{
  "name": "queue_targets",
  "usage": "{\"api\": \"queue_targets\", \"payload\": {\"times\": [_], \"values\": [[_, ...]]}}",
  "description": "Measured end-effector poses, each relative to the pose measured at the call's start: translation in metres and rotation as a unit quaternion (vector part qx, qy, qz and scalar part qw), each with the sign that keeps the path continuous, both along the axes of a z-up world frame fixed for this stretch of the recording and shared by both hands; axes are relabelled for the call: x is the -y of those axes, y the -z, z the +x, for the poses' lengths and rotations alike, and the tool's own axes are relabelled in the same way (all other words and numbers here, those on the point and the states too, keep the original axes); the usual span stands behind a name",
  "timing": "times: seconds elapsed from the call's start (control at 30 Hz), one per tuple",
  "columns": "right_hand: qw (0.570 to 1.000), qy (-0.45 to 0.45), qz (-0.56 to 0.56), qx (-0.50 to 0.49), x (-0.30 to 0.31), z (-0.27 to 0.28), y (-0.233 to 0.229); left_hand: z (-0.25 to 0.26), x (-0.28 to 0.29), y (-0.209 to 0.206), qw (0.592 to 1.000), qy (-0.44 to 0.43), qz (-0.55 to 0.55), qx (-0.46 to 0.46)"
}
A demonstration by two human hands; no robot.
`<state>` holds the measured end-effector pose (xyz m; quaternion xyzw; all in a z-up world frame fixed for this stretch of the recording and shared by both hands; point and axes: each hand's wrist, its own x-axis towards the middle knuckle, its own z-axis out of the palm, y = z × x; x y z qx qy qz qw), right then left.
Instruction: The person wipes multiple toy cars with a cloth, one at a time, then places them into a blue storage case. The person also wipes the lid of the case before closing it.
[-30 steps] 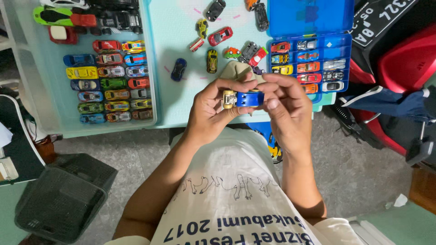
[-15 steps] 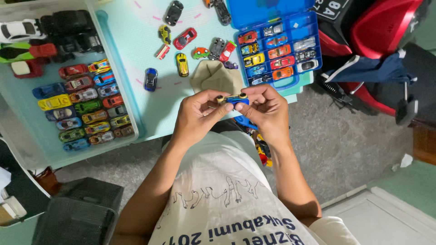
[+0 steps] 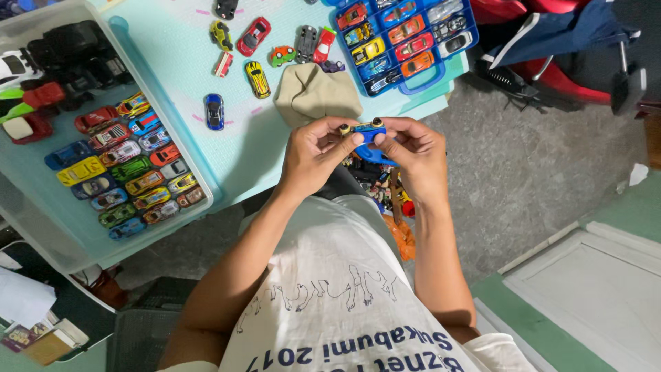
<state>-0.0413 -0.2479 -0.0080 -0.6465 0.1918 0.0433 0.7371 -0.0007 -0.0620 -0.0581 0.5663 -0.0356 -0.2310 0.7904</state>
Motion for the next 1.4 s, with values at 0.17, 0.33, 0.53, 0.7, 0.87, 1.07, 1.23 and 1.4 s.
{"api": "queue_targets", "payload": {"times": [0.17,0.33,0.53,0.7,0.87,1.07,1.23,1.4], "values": [[1.0,-0.005,-0.021,-0.012,0.023,0.008,0.008,0.008,0.013,0.004,0.999,0.033,0.005,0.0],[0.998,-0.023,-0.02,-0.055,0.062,0.01,0.028,0.023,0.036,0.014,0.989,0.073,0.1,0.078],[0.999,-0.009,-0.014,-0.042,0.123,0.045,0.046,0.053,0.093,0.021,0.987,0.068,0.142,0.03],[0.994,0.047,-0.096,0.022,0.18,0.139,0.07,0.117,0.126,0.048,0.925,-0.07,0.243,0.283],[0.98,-0.01,-0.194,0.051,0.211,0.226,0.095,0.173,0.16,0.068,0.853,-0.096,0.369,0.357],[0.968,-0.048,-0.243,0.05,0.219,0.266,0.111,0.198,0.182,0.078,0.836,-0.11,0.417,0.34],[0.971,-0.053,-0.226,0.061,0.219,0.272,0.121,0.203,0.188,0.085,0.826,-0.113,0.429,0.349],[0.924,-0.05,-0.373,0.067,0.209,0.268,0.121,0.207,0.192,0.089,0.835,-0.105,0.433,0.322]]}}
